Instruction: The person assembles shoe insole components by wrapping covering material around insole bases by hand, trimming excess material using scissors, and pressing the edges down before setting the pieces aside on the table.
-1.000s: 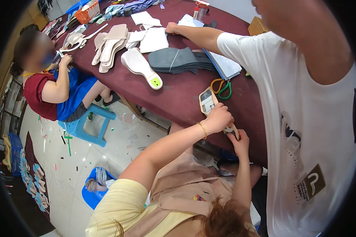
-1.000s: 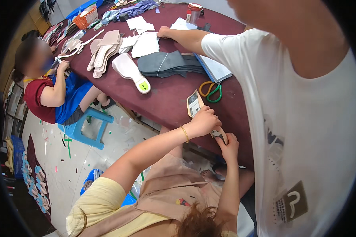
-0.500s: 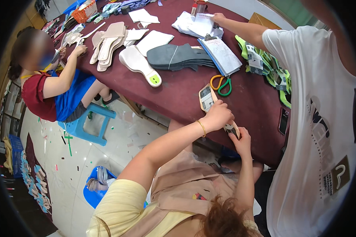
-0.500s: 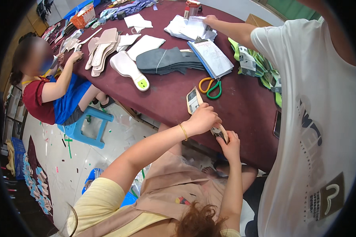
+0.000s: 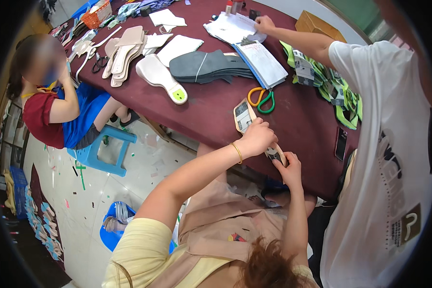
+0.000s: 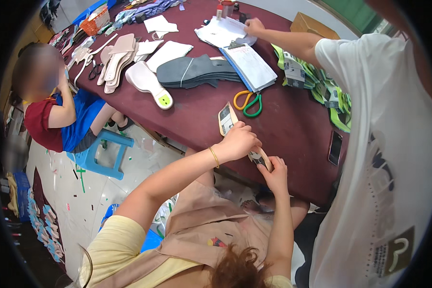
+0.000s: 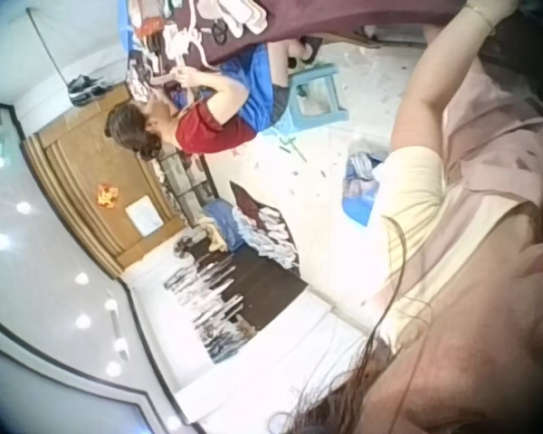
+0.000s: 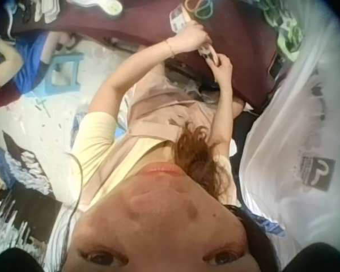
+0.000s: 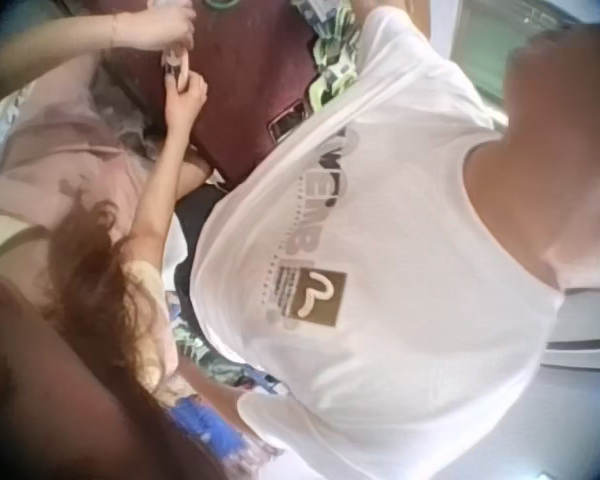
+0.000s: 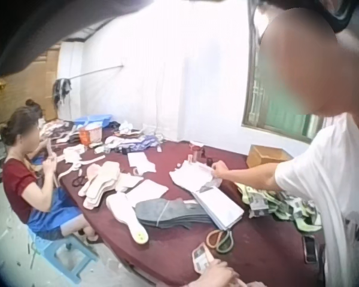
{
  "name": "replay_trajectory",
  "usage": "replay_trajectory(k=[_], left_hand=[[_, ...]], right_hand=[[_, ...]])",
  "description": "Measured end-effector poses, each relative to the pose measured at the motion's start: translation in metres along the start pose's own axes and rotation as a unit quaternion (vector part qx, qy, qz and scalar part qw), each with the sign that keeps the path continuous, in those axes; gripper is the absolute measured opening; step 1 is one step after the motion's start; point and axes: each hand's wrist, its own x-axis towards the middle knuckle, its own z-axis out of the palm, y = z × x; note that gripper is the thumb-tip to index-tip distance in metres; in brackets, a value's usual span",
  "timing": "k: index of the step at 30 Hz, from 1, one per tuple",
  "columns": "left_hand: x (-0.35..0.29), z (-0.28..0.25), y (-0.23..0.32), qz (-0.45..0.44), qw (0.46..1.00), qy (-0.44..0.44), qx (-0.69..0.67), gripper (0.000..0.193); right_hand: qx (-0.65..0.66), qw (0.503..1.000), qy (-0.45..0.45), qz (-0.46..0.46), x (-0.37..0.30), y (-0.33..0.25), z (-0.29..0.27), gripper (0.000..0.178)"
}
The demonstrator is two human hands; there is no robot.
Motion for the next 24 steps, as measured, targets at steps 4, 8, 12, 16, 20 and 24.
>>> replay_trajectory(k=[4, 8, 12, 16, 20, 24], left_hand=[[-0.003, -0.016, 0.016, -0.042, 0.998, -0.029, 0.027, 0.014], [0.011, -0.013, 0.016, 0.018, 0.984, -0.024, 0.177, 0.012], [0.018, -0.005, 0.004, 0.006, 0.996, -0.087, 0.018, 0.018], [0.024, -0.005, 0.002, -0.030, 0.996, -0.080, -0.037, 0.020], [0.026, -0.003, 0.002, -0.012, 0.996, -0.087, -0.030, 0.020], [0.027, -0.004, 0.002, 0.012, 0.997, -0.077, -0.028, 0.018]], right_hand=[[0.026, 0.998, -0.005, 0.056, 0.004, -0.016, -0.006, 0.028], [0.003, 0.999, -0.045, 0.022, 0.018, -0.004, -0.007, 0.026], [0.010, 0.997, -0.069, 0.009, 0.023, 0.002, -0.008, 0.027], [0.007, 0.993, -0.110, 0.034, 0.029, 0.004, -0.017, 0.032], [0.177, 0.981, -0.068, 0.041, 0.034, 0.015, -0.031, 0.034], [0.257, 0.960, -0.076, 0.082, 0.034, 0.038, -0.026, 0.019]])
